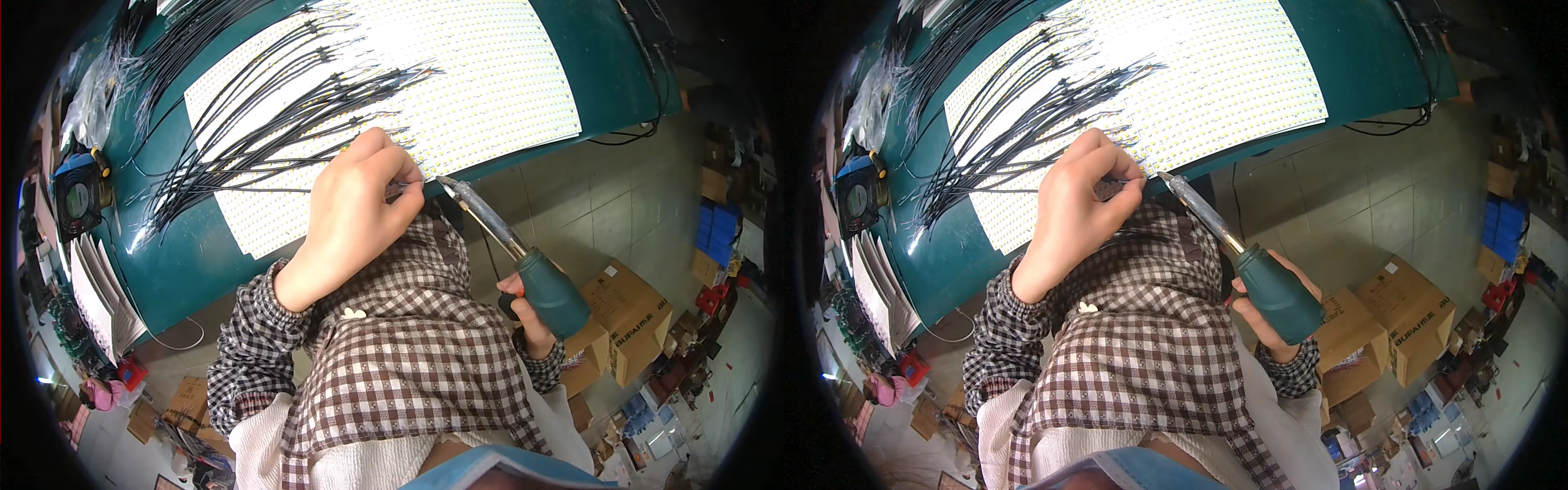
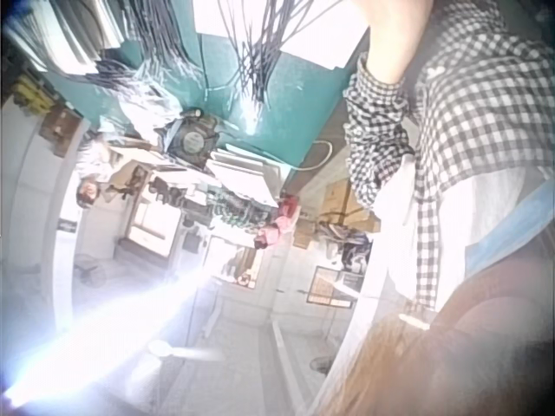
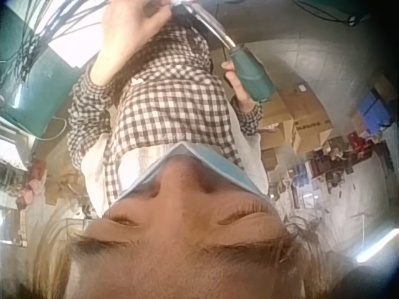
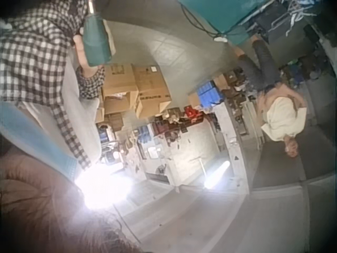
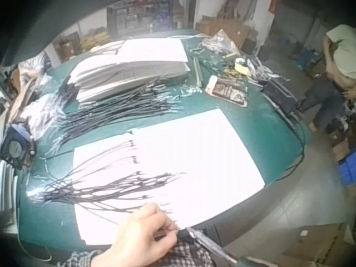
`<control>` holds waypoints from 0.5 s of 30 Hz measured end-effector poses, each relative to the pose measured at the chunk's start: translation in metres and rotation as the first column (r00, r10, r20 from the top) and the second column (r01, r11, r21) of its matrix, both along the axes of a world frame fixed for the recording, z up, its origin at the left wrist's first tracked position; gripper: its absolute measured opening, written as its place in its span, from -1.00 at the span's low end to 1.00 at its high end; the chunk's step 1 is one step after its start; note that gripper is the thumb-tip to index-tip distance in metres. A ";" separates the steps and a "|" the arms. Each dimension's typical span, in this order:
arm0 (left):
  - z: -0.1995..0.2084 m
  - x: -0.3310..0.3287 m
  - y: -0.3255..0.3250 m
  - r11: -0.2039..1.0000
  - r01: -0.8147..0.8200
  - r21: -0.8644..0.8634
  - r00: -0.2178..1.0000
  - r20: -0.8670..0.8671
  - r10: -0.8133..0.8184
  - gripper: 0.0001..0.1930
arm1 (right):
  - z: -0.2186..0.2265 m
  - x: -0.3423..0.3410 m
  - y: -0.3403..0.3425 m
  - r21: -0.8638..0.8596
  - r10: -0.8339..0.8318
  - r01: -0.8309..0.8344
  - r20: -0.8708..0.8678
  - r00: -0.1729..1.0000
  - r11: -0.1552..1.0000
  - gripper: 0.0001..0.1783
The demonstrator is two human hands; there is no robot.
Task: The person solders wires onto an LED board using a soldering iron, places the completed board onto a stack, arranges wires on a new board, and solders them in place.
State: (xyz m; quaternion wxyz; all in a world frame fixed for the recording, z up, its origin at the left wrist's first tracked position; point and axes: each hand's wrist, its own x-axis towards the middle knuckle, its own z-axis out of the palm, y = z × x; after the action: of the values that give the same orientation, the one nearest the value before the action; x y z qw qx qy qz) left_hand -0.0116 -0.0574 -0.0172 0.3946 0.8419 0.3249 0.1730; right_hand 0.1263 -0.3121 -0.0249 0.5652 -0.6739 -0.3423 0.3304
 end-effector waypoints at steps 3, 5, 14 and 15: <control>0.006 0.000 0.001 1.000 0.012 0.027 1.000 -0.013 -0.012 -0.91 | 0.001 -0.002 -0.002 -0.008 -0.021 0.022 0.072 0.997 1.000 -0.43; 0.005 0.000 0.001 1.000 0.012 0.025 1.000 -0.015 -0.012 -0.91 | 0.001 0.000 0.001 -0.045 0.008 -0.004 0.092 0.996 0.999 -0.46; 0.004 0.000 0.001 0.999 0.015 0.030 1.000 -0.024 -0.014 -0.91 | 0.001 0.000 0.001 -0.093 0.028 -0.012 0.174 0.984 0.996 -0.43; 0.004 0.000 0.001 0.999 0.016 0.035 1.000 -0.025 -0.015 -0.91 | 0.000 -0.002 0.000 -0.093 0.028 -0.012 0.174 0.984 0.996 -0.43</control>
State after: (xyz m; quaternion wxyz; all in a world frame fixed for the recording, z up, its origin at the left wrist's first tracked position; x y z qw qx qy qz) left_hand -0.0112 -0.0566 -0.0130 0.3771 0.8532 0.3200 0.1654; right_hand 0.1246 -0.3117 -0.0251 0.4981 -0.7220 -0.3819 0.2910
